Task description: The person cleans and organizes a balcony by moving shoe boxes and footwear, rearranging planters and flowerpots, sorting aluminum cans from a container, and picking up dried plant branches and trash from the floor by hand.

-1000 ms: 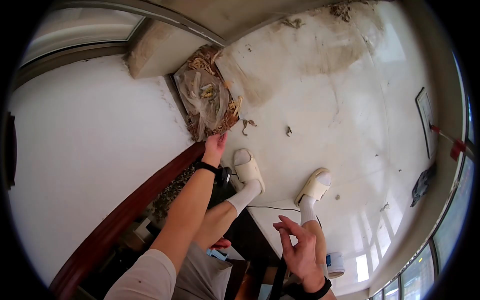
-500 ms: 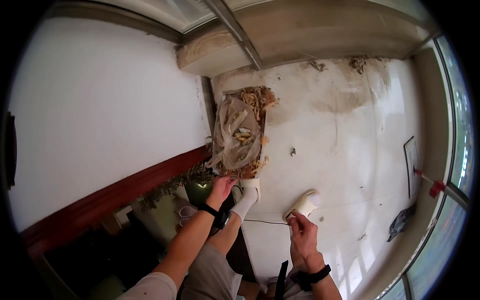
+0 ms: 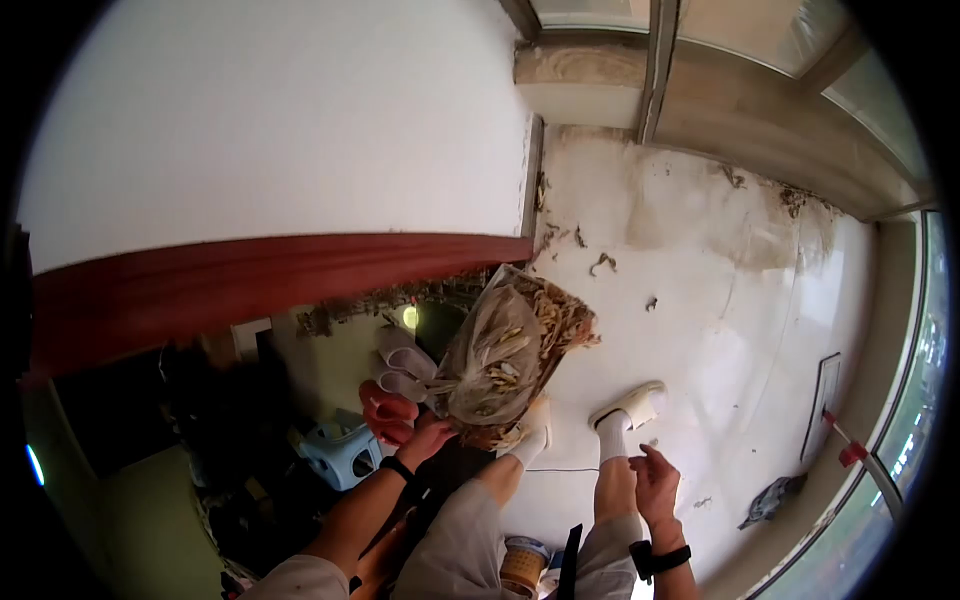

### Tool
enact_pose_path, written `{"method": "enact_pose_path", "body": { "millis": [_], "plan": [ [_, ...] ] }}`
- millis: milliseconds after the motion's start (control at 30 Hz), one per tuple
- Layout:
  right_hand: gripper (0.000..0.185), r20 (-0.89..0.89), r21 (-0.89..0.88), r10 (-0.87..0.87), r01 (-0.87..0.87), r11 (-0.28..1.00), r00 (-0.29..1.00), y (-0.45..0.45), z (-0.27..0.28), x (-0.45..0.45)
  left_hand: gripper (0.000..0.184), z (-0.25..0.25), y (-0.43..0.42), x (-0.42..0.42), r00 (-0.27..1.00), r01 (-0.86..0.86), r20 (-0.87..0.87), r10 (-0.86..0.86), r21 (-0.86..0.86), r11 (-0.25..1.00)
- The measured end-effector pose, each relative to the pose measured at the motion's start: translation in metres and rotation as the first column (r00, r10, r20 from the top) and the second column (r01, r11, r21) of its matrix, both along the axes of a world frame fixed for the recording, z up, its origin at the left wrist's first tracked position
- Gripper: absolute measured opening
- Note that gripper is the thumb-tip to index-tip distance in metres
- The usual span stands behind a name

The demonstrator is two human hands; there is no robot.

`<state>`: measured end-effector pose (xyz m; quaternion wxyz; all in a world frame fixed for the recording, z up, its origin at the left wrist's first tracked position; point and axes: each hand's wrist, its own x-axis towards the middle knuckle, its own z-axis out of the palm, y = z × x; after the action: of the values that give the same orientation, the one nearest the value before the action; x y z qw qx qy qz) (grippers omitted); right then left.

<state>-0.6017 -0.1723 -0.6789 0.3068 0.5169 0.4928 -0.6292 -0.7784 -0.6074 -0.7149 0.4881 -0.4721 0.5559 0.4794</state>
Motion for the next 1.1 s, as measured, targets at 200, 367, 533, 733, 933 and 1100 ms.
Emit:
{"method": "enact_pose_path", "body": {
  "millis": [200,367,533,733,933,1100],
  "plan": [
    [0.025,0.058,-0.056,-0.044,0.047,0.997,0.997,0.027,-0.054,0.006,0.048,0.038,-0.027,0.021,0.995,-0.097,-0.028,0.094,-0.137,0.986],
    [0.025,0.021,-0.022,-0.024,0.024,0.999,0.999,-0.066,-0.001,-0.017,0.049,0.056,-0.154,0.009,0.950,-0.287,-0.154,0.271,-0.092,0.953],
    [0.024,0.002,-0.017,0.048,-0.048,0.999,0.999,-0.053,0.001,-0.016,0.035,0.006,-0.126,-0.040,0.838,-0.497,-0.317,0.445,-0.106,0.861],
    [0.023,0.035,0.027,0.003,-0.004,1.000,0.999,-0.046,0.012,0.010,0.047,-0.050,-0.037,-0.073,0.940,-0.323,-0.118,0.321,0.004,0.946],
    [0.025,0.111,0.045,-0.044,0.039,0.998,0.993,-0.019,0.033,0.020,0.047,-0.039,0.058,-0.041,0.992,-0.032,0.121,0.044,-0.096,0.995],
    [0.027,0.156,0.012,-0.073,0.072,0.997,0.985,0.002,0.040,0.046,0.047,-0.034,0.106,-0.021,0.953,0.225,0.231,-0.198,-0.099,0.969]
  ]
}}
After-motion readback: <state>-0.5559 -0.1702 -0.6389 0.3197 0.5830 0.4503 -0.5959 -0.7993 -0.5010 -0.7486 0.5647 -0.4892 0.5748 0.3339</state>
